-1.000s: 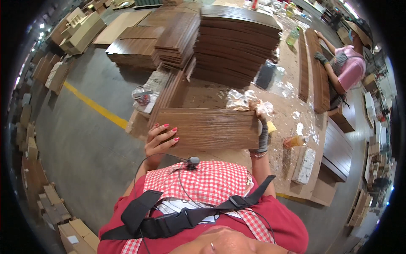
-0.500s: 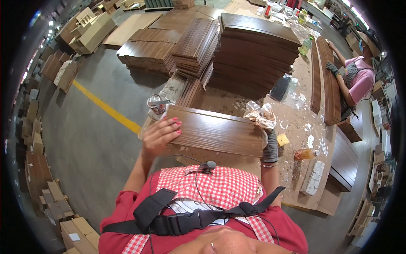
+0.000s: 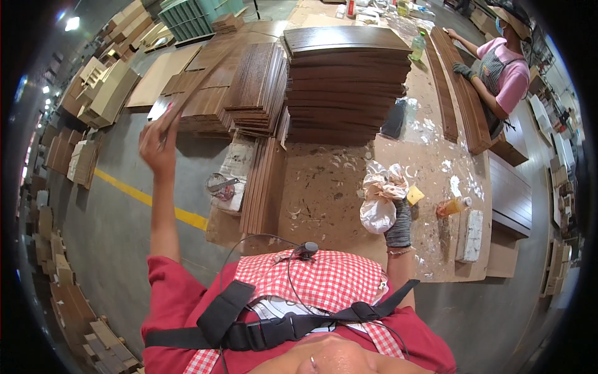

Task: The person polishes wooden panels, picking them up one by one, wiping the surfaces and edges with a cloth, and placing them on the table.

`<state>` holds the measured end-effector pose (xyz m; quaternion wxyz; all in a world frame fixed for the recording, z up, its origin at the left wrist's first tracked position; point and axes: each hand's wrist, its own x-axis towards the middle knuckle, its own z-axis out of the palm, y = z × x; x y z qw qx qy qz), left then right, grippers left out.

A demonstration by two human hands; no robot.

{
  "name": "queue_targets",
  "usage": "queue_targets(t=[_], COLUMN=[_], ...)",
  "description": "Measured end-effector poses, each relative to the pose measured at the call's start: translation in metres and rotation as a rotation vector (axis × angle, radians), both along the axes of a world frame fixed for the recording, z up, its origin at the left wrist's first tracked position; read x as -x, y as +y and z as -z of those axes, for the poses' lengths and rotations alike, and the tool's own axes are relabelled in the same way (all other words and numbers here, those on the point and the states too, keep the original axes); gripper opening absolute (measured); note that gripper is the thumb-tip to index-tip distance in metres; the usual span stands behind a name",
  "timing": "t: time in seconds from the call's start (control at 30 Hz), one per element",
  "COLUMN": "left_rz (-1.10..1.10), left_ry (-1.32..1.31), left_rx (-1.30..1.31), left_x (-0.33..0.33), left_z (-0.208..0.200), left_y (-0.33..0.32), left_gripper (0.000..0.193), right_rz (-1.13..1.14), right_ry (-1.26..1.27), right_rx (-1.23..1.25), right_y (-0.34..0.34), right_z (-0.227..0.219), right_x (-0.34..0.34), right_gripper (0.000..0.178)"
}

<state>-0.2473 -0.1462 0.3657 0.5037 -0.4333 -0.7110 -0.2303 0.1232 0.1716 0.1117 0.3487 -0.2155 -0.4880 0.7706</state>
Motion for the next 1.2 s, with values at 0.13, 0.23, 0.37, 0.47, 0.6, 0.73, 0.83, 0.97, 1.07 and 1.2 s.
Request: queue_targets(t=[0.13,0.23,0.37,0.47,0.6,0.73,0.83,0.97,1.07,1.2], left_rz=[0.236,0.349,0.325,0.306,0.291,0.263,0.213,0.153,0.314,0.023], left_ry=[0.077,0.001,0.013,-0.005,-0.06,-0.182,-0.243,-0.275,-0.959,-1.094], left_rx=[0.114,0.129,0.239,0.352,0.463,0.616,0.731,0.553,0.275,0.314], left_x=[0.037,0.059,0.073,0.079,0.075,0.072,0.061,-0.007,-0.087,-0.176], left_z=[0.009,0.018,0.041,0.06,0.076,0.073,0.066,0.053,0.058,0.111], left_y=[0.068,0.1,0.136,0.147,0.149,0.144,0.134,0.112,0.066,0.003], left_gripper=[0.029,0.03,0.029,0.029,0.032,0.043,0.054,0.048,0.032,0.03], right_rz=[0.03,0.047,0.101,0.096,0.115,0.107,0.11,0.043,0.044,-0.041], right_ry=[0.0,0.047,0.034,0.107,0.128,0.149,0.017,0.42,0.521,0.478], right_rx=[0.106,0.231,0.109,0.151,0.181,0.274,0.207,0.525,0.632,0.833], right_y=[-0.003,-0.008,-0.01,-0.01,-0.006,-0.003,-0.002,0.01,0.014,0.015], right_z=[0.014,0.019,0.019,0.023,0.026,0.027,0.02,0.038,0.034,0.017], right_x=[-0.012,-0.015,-0.029,-0.041,-0.06,-0.058,-0.058,-0.051,-0.055,-0.05], right_gripper=[0.032,0.036,0.036,0.036,0.035,0.036,0.036,0.035,0.04,0.047])
